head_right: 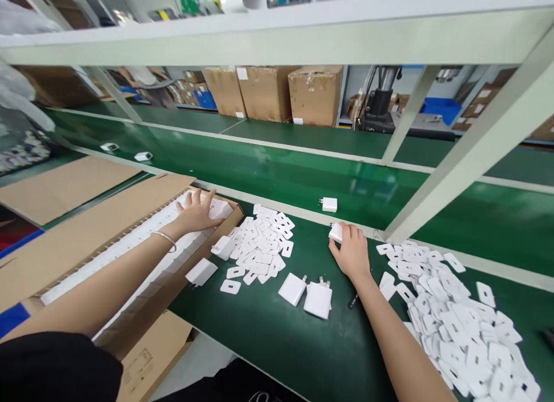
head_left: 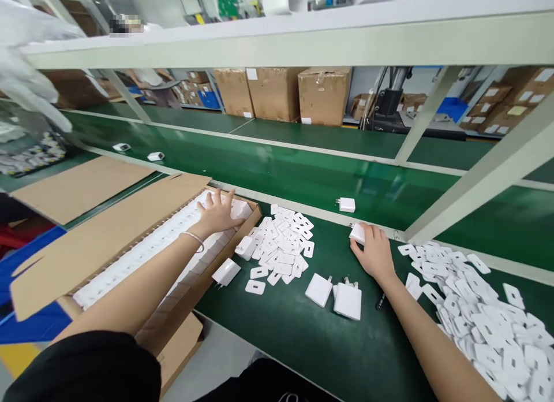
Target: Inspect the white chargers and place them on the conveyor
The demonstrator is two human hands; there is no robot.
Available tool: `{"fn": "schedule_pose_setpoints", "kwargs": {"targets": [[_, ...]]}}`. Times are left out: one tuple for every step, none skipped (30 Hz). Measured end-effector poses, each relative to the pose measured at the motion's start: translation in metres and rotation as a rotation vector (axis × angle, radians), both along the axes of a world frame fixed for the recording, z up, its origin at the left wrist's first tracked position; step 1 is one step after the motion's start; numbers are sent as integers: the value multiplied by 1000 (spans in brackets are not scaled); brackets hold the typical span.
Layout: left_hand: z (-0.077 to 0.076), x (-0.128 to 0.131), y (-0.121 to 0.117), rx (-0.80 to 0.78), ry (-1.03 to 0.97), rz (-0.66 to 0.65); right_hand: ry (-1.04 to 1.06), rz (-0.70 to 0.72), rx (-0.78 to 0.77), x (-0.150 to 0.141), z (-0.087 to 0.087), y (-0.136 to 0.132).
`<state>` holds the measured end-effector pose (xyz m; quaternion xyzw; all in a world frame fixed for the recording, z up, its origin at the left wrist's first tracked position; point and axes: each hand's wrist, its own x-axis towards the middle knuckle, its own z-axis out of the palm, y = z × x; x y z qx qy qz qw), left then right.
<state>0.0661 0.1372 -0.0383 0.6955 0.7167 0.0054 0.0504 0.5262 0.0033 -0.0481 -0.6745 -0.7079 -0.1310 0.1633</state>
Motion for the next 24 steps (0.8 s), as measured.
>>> {"fn": "schedule_pose_setpoints", "kwargs": {"targets": [[1, 0, -3, -33, -23, 42, 0, 3, -2, 1, 0, 0], [1, 0, -6, -60, -47, 63, 2, 7, -5, 1, 0, 1], [2, 1, -8, -80, -64, 69, 4, 12, -8, 2, 0, 1], [3, 3, -10, -83, -71, 66, 7, 16, -8, 2, 0, 2], [3, 5, -11, -71, -66, 60, 10, 17, -7, 3, 0, 3], [4, 7, -12, -53, -51, 59, 13, 17, -5, 3, 0, 3], [4, 9, -12, -38, -34, 62, 15, 16, -3, 3, 0, 3], [4, 11, -12, -28, -18, 69, 18, 19, -1, 3, -1, 3], [3, 13, -12, -21, -2, 79, 22, 24, 1, 3, -1, 2], [2, 14, -12, -18, 11, 87, 29, 31, 5, 2, -1, 1], [1, 15, -12, -18, 21, 93, 41, 40, 12, 2, -2, 0], [-1, 16, -11, -15, 27, 96, 58, 49, 23, 2, -3, -1], [-2, 17, -11, -10, 33, 98, 81, 55, 39, 4, -5, -1], [-3, 17, -11, -4, 38, 96, 110, 55, 62, 6, -6, 0], [-5, 18, -11, 2, 42, 94, 142, 43, 91, 10, -7, 2], [-5, 18, -10, 9, 46, 94, 173, 11, 117, 16, -8, 7], [-6, 18, -10, 13, 51, 94, 198, -43, 137, 23, -8, 14], [-7, 18, -10, 15, 55, 94, 215, -107, 149, 32, -8, 23], [-7, 18, -10, 15, 60, 92, 221, -176, 146, 41, -6, 34], [-7, 19, -10, 16, 64, 91, 218, -228, 133, 51, -3, 46], [-8, 19, -9, 16, 66, 88, 210, -257, 111, 60, 0, 58], [-8, 19, -9, 18, 66, 87, 198, -274, 85, 68, 5, 69], [-9, 19, -9, 26, 65, 89, 186, -279, 60, 74, 10, 79], [-9, 19, -9, 37, 62, 93, 173, -285, 38, 78, 16, 86]]}}
